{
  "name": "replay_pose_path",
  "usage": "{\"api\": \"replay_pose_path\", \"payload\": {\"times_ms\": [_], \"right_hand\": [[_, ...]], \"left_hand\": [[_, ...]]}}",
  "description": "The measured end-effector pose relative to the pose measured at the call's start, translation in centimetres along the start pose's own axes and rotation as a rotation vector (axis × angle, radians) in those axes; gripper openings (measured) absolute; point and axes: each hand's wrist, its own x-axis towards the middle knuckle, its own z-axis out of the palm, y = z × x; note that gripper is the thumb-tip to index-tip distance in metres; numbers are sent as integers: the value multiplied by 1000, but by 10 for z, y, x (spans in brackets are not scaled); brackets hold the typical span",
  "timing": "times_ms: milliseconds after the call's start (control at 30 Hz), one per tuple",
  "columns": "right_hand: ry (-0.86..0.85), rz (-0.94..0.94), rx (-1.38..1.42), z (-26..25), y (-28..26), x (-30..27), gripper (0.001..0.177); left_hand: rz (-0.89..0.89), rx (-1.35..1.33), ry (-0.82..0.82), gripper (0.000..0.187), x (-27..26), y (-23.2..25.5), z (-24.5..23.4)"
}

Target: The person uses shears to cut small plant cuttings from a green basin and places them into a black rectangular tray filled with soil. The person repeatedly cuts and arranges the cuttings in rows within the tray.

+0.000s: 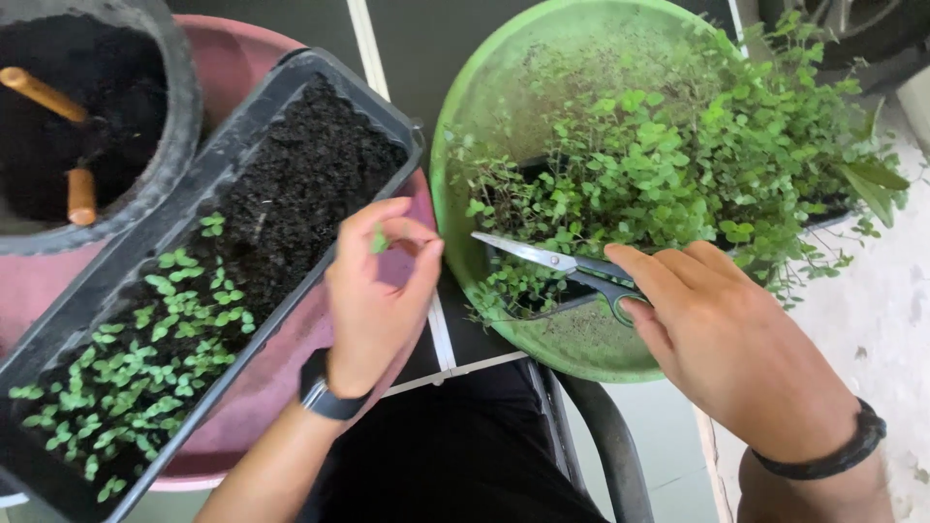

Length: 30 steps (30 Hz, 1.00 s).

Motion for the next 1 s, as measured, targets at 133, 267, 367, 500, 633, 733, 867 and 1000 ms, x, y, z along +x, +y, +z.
{"api": "replay_pose_path", "payload": {"times_ms": [133, 267, 367, 500, 633, 733, 867, 1000], "right_hand": [[59, -126, -9, 12, -22, 7, 43], [43, -263, 130, 46, -85, 21, 34], [187, -631, 250, 82, -131, 42, 32], [126, -663, 182, 159, -162, 83, 32], [106, -718, 155, 204, -167, 113, 47], [3, -740, 80, 226, -169, 126, 51], [-40, -707, 69, 235, -174, 132, 48], [78, -709, 198, 207, -185, 129, 22]], "left_hand": [[1, 174, 84, 44, -14, 8, -54], [2, 292, 231, 48, -37, 13, -119], [-72, 350, 350, 53, -59, 14, -167], [-244, 384, 481, 52, -83, 13, -211], [-281, 381, 506, 56, -100, 0, -224], [-276, 506, 404, 43, -99, -2, -225], [-190, 553, 219, 56, -85, -10, -225], [-242, 462, 39, 60, -64, -9, -223]]}}
